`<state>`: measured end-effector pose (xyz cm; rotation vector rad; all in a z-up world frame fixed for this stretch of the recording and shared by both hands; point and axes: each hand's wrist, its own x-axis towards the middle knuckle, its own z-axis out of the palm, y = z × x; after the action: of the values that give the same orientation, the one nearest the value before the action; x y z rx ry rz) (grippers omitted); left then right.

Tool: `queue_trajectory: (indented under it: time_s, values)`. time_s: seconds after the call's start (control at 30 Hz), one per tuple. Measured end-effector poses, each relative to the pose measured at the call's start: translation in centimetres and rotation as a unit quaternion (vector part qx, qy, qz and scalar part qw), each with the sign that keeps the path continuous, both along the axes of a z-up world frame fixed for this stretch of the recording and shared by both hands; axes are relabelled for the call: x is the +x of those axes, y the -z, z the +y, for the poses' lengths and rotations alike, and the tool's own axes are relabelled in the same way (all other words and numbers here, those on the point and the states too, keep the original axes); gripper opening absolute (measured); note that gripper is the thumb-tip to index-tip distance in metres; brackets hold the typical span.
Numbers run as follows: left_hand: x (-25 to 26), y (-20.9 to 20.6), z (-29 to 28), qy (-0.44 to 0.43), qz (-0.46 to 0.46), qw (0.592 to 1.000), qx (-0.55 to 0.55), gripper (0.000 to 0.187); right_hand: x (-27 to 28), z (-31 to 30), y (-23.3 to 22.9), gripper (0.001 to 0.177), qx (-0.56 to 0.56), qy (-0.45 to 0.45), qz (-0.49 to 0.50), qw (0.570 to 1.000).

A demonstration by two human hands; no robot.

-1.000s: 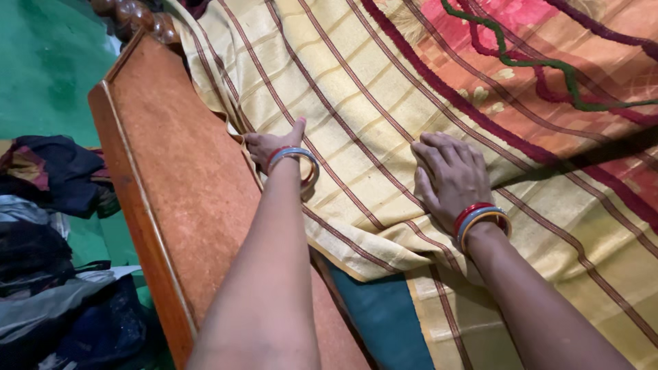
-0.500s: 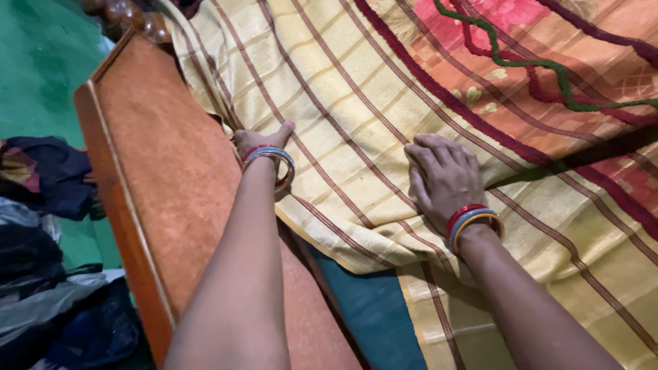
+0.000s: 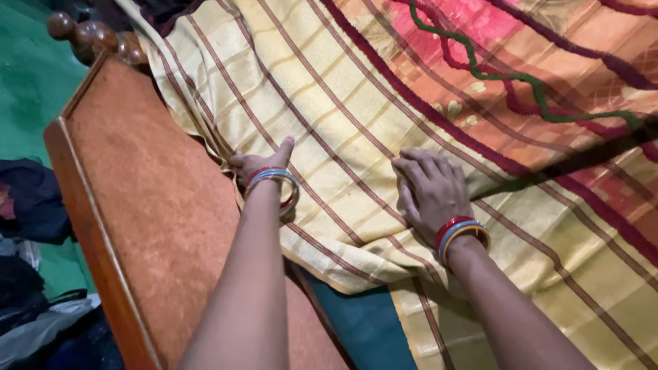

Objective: The person folds a dark pillowcase with a tree design on a bed, then smooths and folds a yellow and red striped bedsheet. The person uses both hands to align edges and press down folds, leaving the folded items on the bed.

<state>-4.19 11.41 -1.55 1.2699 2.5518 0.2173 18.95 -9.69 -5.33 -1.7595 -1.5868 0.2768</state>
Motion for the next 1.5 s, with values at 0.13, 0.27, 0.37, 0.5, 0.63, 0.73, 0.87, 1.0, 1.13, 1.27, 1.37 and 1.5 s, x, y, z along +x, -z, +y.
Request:
queue_trajectory:
  time_s: [0.13, 0.27, 0.37, 0.5, 0.63, 0.73, 0.87, 1.0, 1.13, 1.27, 1.37, 1.5]
  values:
    - [-1.7, -2.0, 1.8, -0.019, -0.069, 0.996, -0.057, 0.148, 0.3, -0.5, 0.5, 0.036, 0.003, -0.002, 0.012, 1.000]
    - [-4.2, -4.0, 3.7, -0.004, -0.202, 0.979, -0.006, 0.133, 0.4, -0.2, 0.7, 0.037, -0.002, 0.000, 0.012, 1.000]
    - [-4.5, -3.8, 2.8, -0.056, -0.271, 0.961, 0.000, 0.123, 0.2, -0.4, 0.6, 0.036, 0.000, 0.005, 0.025, 1.000]
    - [-1.0, 0.5, -1.0, 0.013, 0.021, 0.984, 0.174, 0.096, 0.4, 0.2, 0.2, 0.035, -0.001, 0.011, 0.020, 1.000]
    - [0.7, 4.0, -2.5, 0.172, 0.266, 0.917, 0.244, 0.091, 0.4, -0.2, 0.3, 0.037, 0.013, 0.014, 0.008, 1.000]
    - [0.6, 2.9, 1.3, 0.232, 0.305, 0.893, 0.237, 0.093, 0.2, 0.3, -0.5, 0.036, 0.001, 0.017, -0.005, 1.000]
    - [-2.1, -0.1, 6.7, 0.157, 0.161, 0.949, 0.220, 0.110, -0.3, 3.3, -1.3, 0.023, -0.179, 0.048, -0.096, 0.978]
    - [-4.4, -1.5, 10.1, 0.098, -0.055, 0.983, 0.142, 0.137, -0.4, 5.4, -1.0, 0.030, -0.146, 0.069, -0.098, 0.982]
    - [-4.7, -2.9, 11.6, 0.071, -0.107, 0.989, 0.069, 0.137, -0.3, 5.4, -0.2, 0.067, 0.029, 0.035, -0.102, 0.994]
    - [-4.1, -4.5, 12.4, 0.039, -0.160, 0.986, 0.023, 0.149, -0.1, 5.6, 0.8, 0.080, -0.010, -0.019, -0.087, 0.996]
    - [-3.3, -4.4, 12.7, 0.023, -0.060, 0.998, 0.002, 0.145, -0.2, 5.9, 1.0, 0.079, -0.019, -0.023, -0.080, 0.996]
    - [-1.9, -3.4, 12.5, 0.009, 0.011, 0.992, 0.123, 0.148, 0.0, 6.7, 0.8, 0.071, -0.009, -0.005, -0.084, 0.996]
